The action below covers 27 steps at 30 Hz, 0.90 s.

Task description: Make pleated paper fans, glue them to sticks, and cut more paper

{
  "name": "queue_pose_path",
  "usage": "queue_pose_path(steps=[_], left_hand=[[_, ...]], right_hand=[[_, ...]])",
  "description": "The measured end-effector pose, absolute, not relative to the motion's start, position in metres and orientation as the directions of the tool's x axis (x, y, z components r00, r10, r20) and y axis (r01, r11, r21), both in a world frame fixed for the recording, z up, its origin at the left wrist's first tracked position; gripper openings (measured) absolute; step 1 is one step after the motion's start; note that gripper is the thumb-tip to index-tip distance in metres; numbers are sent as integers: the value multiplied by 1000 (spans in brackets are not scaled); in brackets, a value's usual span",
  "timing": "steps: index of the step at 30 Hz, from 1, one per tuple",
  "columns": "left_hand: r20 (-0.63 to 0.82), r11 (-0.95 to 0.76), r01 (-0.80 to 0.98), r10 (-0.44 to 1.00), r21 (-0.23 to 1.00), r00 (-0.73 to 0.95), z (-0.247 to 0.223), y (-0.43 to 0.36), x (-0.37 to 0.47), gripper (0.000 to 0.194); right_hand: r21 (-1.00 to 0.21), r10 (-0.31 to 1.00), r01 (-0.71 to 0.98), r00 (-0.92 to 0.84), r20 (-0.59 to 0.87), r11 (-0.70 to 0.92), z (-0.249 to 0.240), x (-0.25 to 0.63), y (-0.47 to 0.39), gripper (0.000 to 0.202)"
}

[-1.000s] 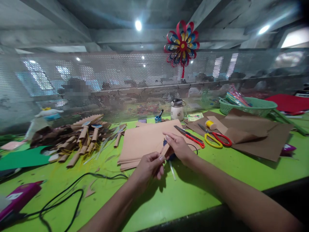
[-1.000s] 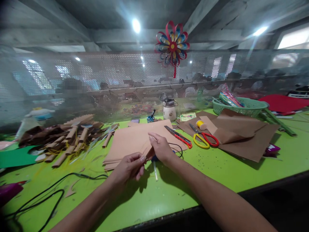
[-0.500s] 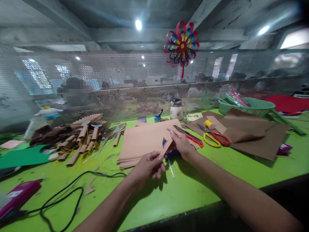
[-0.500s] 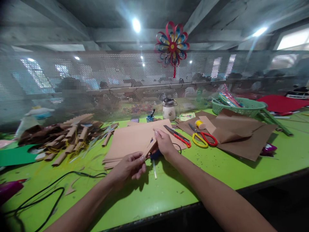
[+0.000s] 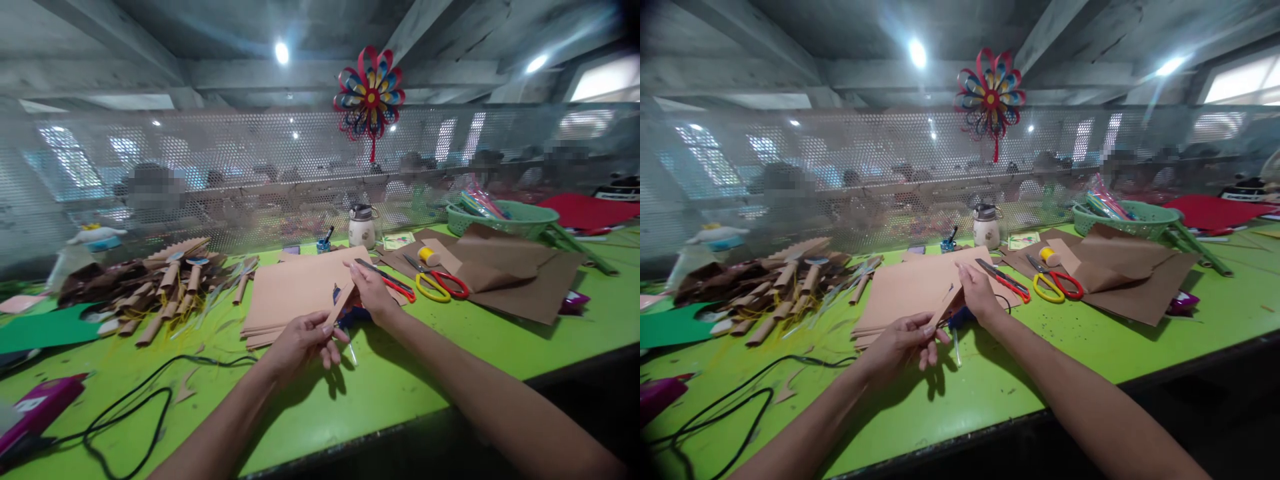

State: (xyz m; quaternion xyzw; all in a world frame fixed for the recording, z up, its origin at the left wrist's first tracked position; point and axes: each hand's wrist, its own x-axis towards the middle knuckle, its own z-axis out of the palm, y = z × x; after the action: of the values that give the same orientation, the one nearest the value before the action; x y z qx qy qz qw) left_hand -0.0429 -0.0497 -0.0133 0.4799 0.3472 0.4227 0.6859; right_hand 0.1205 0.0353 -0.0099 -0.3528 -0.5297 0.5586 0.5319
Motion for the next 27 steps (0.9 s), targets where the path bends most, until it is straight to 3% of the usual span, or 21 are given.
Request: queue_pose_path(steps=[9, 13, 15, 18, 22, 27], left_hand=[[-32, 164, -397, 948, 903, 318, -10, -48, -52, 18], [-45, 191, -424, 943, 885, 330, -13, -47, -54, 23], [-67, 214, -424, 940, 880, 335, -13, -47, -55, 24], [-90, 241, -426, 934, 872, 346, -10, -48, -56, 24], [-103, 260, -435, 930, 862, 353, -5, -50, -57, 23], [-119, 279, -415, 921, 866, 371, -6, -50, -59, 21]], right_hand=[[-944, 970, -313, -182, 163, 100, 3, 125, 34, 65], [-913, 915, -193, -119, 384, 358, 5, 133, 38, 49], [-839, 825, -104, -156, 543, 533, 9, 142, 39, 50], [-682, 636, 18, -377, 673, 731, 18, 154, 35, 74], [-450, 441, 144, -592, 675, 881, 28, 158, 25, 85], [-312, 377, 218, -635, 675, 925, 29, 155, 21, 70]])
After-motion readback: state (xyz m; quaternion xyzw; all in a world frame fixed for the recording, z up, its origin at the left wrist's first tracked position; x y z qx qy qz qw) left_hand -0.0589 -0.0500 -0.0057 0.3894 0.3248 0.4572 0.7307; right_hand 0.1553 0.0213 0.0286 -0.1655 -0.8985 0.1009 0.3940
